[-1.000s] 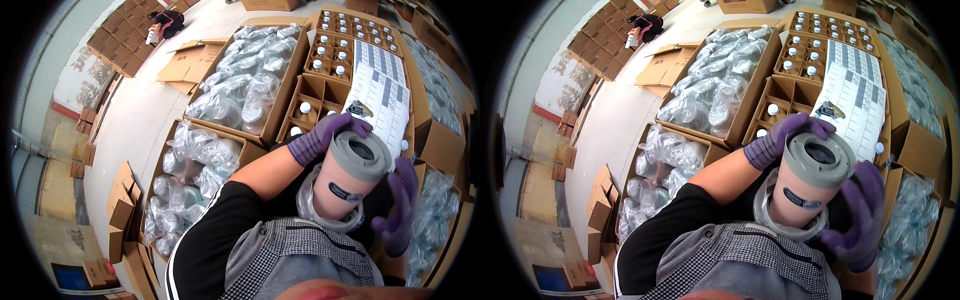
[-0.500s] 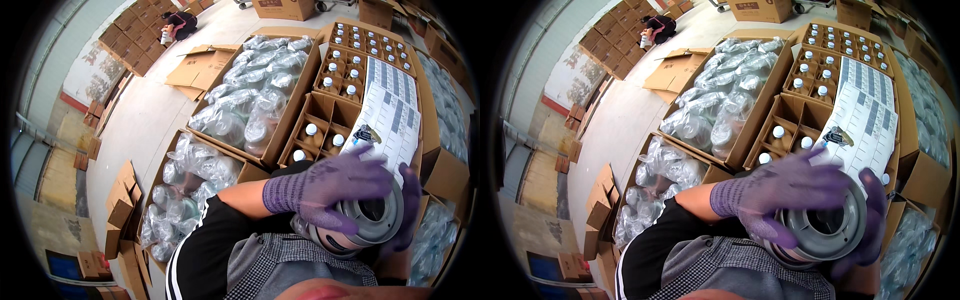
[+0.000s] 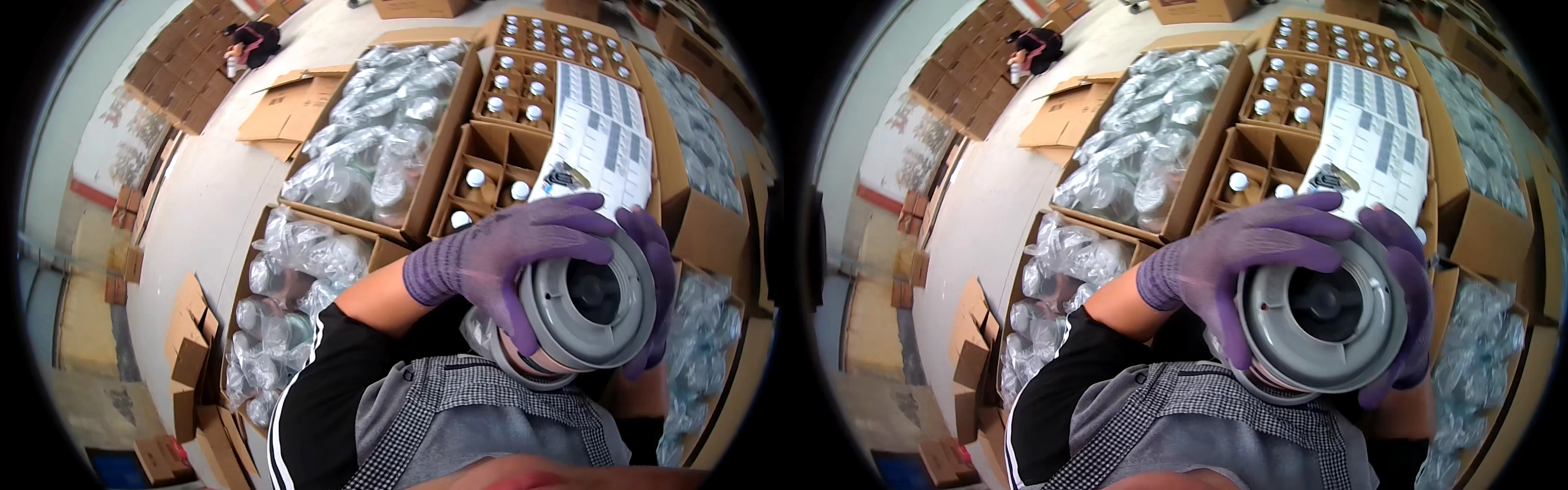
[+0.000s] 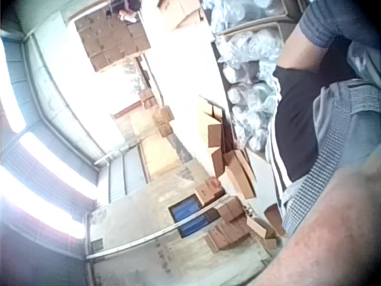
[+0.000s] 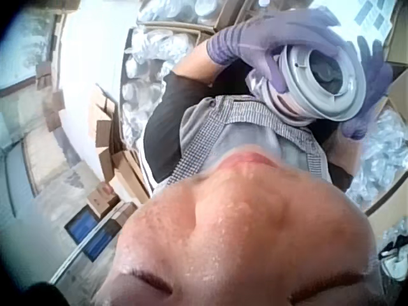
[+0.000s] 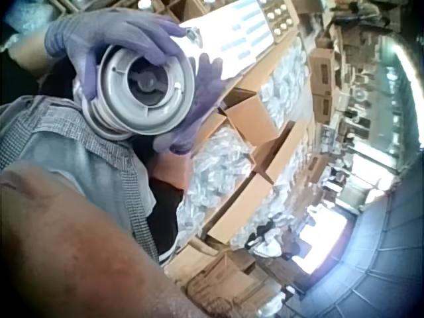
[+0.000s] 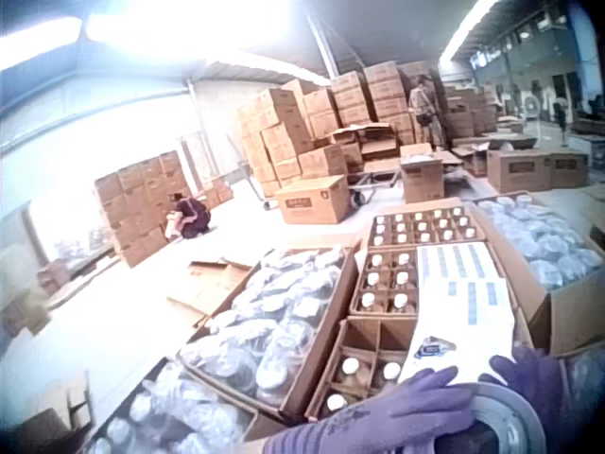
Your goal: The person assembles and packages electric kettles by inserting a chrome inner flask into a plastic housing, attaching a lid, applying product labels, and wrapping each finished unit in a plastic bag before placing it into a shipping box.
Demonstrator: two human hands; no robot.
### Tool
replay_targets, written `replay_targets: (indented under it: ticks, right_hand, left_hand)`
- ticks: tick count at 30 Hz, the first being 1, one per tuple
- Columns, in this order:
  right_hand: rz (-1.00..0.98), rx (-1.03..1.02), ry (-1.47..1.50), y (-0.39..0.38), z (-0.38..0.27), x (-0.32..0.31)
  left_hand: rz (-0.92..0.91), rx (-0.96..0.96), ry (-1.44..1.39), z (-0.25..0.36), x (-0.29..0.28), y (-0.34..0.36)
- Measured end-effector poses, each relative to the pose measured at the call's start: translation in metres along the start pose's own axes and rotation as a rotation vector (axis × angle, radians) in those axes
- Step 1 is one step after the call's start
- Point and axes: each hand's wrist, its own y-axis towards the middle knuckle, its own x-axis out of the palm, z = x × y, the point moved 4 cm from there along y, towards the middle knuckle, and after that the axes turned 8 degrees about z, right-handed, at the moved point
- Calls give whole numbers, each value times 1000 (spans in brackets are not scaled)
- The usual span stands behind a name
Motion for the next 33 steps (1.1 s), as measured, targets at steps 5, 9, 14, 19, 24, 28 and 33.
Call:
replay_targets:
  ticks: [5,9,14,19,24,28,33]
  right_hand:
    - [-234,-280,-415,65,0,-9]
    - [-129,-454,-751,129,39,-34]
    - [-221,-568,-777,140,44,-12]
    - [-222,-406,-872,110,92,1]
    - [-99,493,-647,116,139,-10]
    - [-124,-227,-877,111,102,8]
    - [10,614,-50,110,130,-1]
  left_hand:
    - [243,-830,-318,-23,-11,0]
    - [356,-760,-414,-76,-13,18]
    - [609,-852,-979,-118,1,21]
    - [726,-934,-474,-133,10,8]
    - [627,-864,99,-126,13,13]
    - [661,-922,-220,-134,10,1]
    - [550,-640,232,-112,16,18]
